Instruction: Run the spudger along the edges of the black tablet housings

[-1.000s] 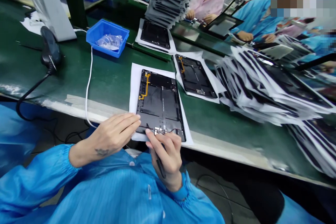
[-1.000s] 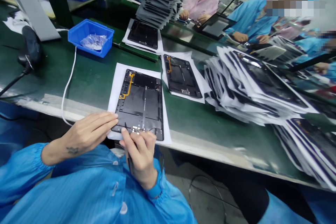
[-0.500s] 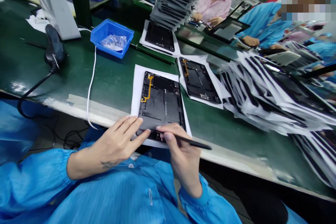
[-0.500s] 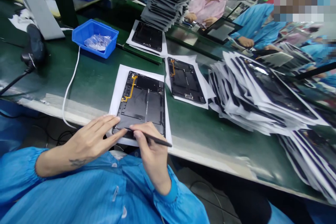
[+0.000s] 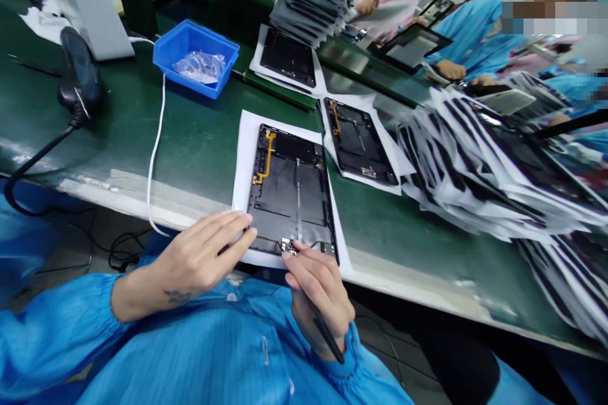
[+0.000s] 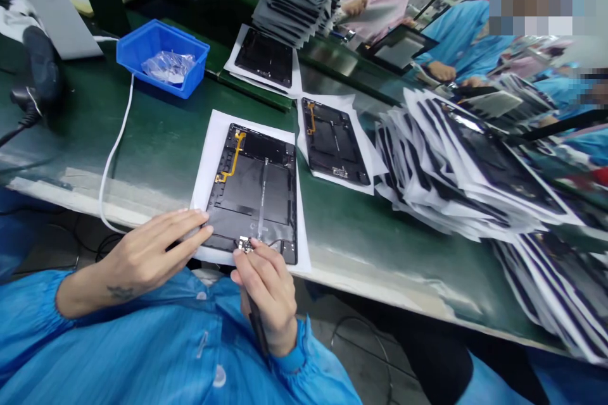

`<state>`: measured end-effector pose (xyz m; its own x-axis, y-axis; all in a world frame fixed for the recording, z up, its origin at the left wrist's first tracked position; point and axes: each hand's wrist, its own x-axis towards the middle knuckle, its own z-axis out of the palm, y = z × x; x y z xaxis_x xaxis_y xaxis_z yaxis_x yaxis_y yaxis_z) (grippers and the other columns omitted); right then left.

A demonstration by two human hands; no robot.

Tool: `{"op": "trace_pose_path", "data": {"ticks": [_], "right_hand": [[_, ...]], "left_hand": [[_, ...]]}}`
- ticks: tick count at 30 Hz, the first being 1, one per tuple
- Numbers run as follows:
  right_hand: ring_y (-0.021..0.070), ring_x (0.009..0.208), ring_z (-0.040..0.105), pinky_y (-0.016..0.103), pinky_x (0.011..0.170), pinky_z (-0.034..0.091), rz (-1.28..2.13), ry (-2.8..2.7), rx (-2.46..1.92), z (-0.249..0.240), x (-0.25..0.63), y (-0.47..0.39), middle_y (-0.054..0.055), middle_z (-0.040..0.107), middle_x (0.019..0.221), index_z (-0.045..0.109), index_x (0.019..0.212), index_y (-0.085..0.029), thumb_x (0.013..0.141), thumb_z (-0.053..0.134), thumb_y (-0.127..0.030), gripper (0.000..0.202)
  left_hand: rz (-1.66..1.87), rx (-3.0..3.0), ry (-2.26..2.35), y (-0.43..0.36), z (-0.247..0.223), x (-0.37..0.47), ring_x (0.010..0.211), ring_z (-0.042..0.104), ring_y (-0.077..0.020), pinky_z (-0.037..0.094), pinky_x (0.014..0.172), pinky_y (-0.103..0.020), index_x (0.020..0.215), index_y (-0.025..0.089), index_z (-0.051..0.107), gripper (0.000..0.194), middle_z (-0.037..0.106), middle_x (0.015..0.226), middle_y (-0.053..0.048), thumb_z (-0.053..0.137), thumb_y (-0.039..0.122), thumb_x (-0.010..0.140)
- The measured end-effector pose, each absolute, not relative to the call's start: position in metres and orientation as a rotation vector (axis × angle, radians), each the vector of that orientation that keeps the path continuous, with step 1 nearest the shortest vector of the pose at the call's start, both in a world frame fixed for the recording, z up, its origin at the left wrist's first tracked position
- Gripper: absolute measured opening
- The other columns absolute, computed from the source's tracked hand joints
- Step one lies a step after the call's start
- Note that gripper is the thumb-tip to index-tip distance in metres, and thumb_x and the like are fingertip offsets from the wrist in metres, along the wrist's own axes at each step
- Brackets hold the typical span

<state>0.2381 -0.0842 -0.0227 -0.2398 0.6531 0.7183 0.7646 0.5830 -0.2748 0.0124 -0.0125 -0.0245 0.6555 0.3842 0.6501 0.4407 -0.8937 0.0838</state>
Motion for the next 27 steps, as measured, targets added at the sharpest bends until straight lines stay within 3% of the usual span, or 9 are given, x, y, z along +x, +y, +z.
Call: {"op": "trace_pose_path", "data": {"ticks": [4,8,15,27], "right_hand": [[0.025,0.097,0.07,0.043,0.081,0.062,-0.135,-1.893,-1.2,-0.024,0.236,-0.088,0.007,0.071,0.092,0.068,0.122,-0.02,0.091,0.06,-0.002,0.036],[0.0256,0.095,0.07,0.044,0.08,0.059,0.02,-1.792,-1.2,-0.018,0.235,-0.085,0.007,0.072,0.093,0.07,0.115,-0.022,0.093,0.058,-0.006,0.03],[0.0183,0.078,0.065,0.033,0.072,0.052,0.587,-1.709,-1.283,0.011,0.224,-0.055,0.003,0.073,0.085,0.073,0.094,-0.023,0.099,0.055,-0.017,0.019],[0.0158,0.077,0.06,0.031,0.072,0.048,0.608,-1.877,-1.232,0.014,0.224,-0.047,0.001,0.069,0.086,0.07,0.097,-0.022,0.097,0.057,-0.01,0.018]], "left_hand": [[-1.052,-2.764,-0.694,-0.013,-0.026,0.013,0.119,0.067,-0.0286,0.058,0.101,-0.041,0.122,0.005,0.066,0.029,0.068,0.128,-0.019,0.051,0.007,0.097],[-0.977,-2.715,-0.702,-0.017,-0.023,0.018,0.116,0.068,-0.0291,0.057,0.1,-0.043,0.123,0.006,0.065,0.032,0.07,0.124,-0.02,0.044,0.008,0.099],[-0.762,-2.724,-0.775,-0.026,-0.026,0.022,0.123,0.063,-0.0321,0.048,0.108,-0.047,0.135,0.01,0.058,0.038,0.063,0.133,-0.021,0.049,0.018,0.099],[-0.82,-2.719,-0.753,-0.024,-0.03,0.019,0.123,0.064,-0.0327,0.05,0.108,-0.049,0.135,0.009,0.057,0.038,0.063,0.135,-0.022,0.049,0.02,0.1]]}}
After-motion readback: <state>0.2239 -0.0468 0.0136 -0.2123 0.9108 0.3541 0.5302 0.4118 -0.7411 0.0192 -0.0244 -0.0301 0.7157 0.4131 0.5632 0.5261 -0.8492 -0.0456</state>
